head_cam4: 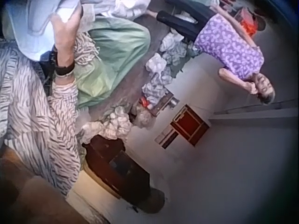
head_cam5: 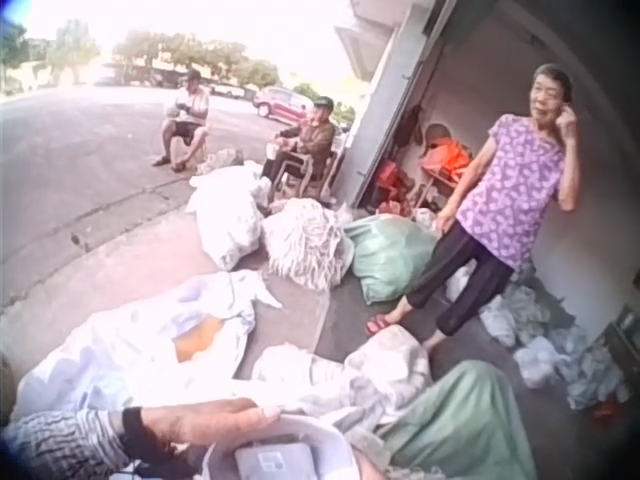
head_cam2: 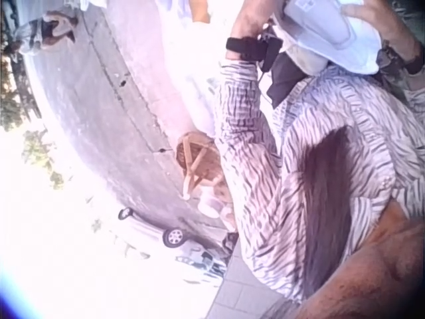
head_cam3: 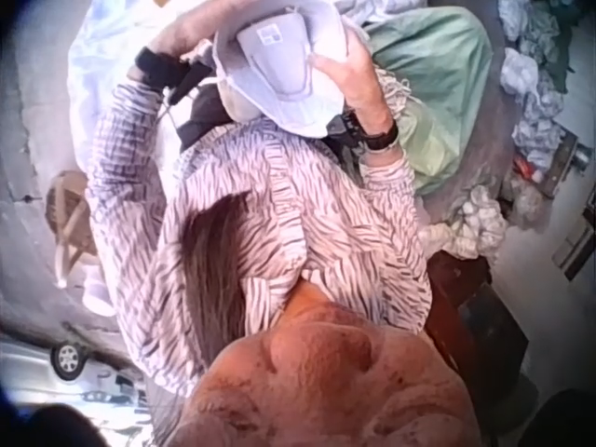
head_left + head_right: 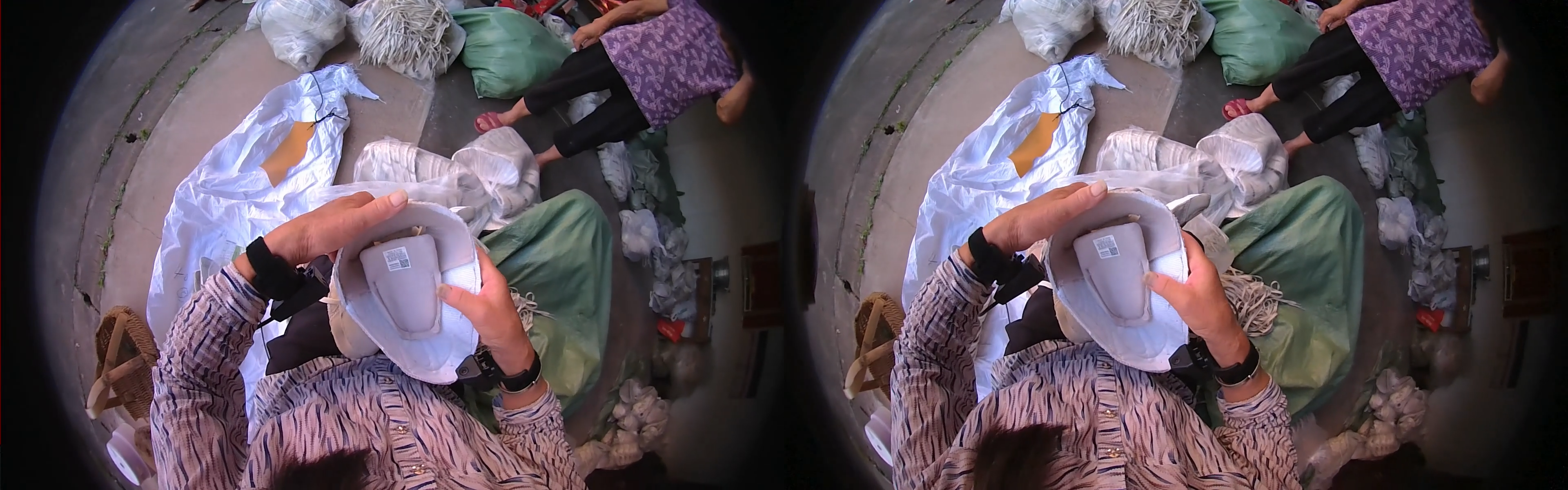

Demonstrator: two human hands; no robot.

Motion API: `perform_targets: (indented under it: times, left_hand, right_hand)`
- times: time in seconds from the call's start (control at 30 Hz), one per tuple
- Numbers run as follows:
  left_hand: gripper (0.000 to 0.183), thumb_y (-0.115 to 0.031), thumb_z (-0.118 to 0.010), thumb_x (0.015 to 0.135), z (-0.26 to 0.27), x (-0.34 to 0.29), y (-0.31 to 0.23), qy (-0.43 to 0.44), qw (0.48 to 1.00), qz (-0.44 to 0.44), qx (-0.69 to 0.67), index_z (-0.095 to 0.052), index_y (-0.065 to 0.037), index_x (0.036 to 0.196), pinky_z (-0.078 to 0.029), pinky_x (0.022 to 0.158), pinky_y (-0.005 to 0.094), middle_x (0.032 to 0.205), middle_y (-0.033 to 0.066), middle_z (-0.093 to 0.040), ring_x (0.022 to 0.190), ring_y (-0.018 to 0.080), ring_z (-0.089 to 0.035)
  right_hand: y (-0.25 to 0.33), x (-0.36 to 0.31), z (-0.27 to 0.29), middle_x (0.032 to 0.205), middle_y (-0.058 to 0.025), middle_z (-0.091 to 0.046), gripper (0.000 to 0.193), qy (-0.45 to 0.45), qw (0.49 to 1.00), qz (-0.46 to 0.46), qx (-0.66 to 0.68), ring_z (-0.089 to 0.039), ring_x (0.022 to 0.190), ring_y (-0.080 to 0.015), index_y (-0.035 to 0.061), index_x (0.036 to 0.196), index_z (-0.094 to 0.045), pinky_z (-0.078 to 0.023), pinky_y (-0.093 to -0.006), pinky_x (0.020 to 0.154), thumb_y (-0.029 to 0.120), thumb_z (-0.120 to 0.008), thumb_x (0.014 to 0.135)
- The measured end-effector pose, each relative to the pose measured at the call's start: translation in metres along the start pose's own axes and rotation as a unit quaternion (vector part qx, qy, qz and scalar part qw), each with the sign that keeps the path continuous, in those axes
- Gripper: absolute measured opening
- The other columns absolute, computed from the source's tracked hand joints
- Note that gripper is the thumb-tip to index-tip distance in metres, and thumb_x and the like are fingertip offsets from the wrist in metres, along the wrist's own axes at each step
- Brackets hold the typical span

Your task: Lacing a sneaker and then inspecting shoe components in a manufacturing setting.

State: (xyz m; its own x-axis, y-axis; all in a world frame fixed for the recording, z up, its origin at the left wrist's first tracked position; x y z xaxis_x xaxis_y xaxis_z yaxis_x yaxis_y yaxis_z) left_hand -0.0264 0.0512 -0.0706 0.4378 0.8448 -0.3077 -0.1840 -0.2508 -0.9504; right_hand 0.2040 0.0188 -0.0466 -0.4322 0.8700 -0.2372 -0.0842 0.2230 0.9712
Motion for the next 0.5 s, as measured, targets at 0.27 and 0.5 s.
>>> perform_targets:
  times: [0.27,0.5]
  left_hand:
    - [0.084,-0.071,-0.030,0.085,-0.0011,0.0062,0.0042,0.032,0.999,-0.012,-0.011,-0.058,0.004,0.111,-0.047,0.052,0.0293,0.089,0.0150,-0.061,0.076,0.0205,-0.060]
    - [0.086,-0.072,-0.028,0.085,-0.0004,0.0111,0.0036,0.034,0.999,-0.019,0.031,-0.059,0.005,0.107,-0.046,0.049,0.0280,0.084,0.0144,-0.061,0.070,0.0201,-0.059]
  right_hand:
    - [-0.0003,0.0032,-0.0001,0.113,-0.0076,-0.055,0.052,-0.002,1.000,-0.008,0.019,-0.052,0.101,-0.0126,-0.0019,0.126,-0.041,-0.042,-0.0276,0.089,0.006,-0.063,0.079]
    - [-0.0044,0.0003,0.0013,0.114,-0.0075,-0.054,0.052,-0.010,0.997,-0.045,0.060,-0.052,0.102,-0.0122,-0.0019,0.127,-0.039,-0.042,-0.0273,0.089,0.006,-0.062,0.081]
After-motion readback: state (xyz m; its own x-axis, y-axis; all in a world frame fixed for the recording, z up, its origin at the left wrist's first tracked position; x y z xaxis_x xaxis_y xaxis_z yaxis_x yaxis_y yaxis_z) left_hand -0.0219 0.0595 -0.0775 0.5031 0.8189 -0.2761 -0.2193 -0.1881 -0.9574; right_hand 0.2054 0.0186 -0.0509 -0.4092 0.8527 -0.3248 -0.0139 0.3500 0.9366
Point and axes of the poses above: each hand's wrist, its own x-axis towards the middle knuckle, its own z-axis out of the back of the hand, y = z × x, the point moved 2 cm from there along x, towards the middle knuckle
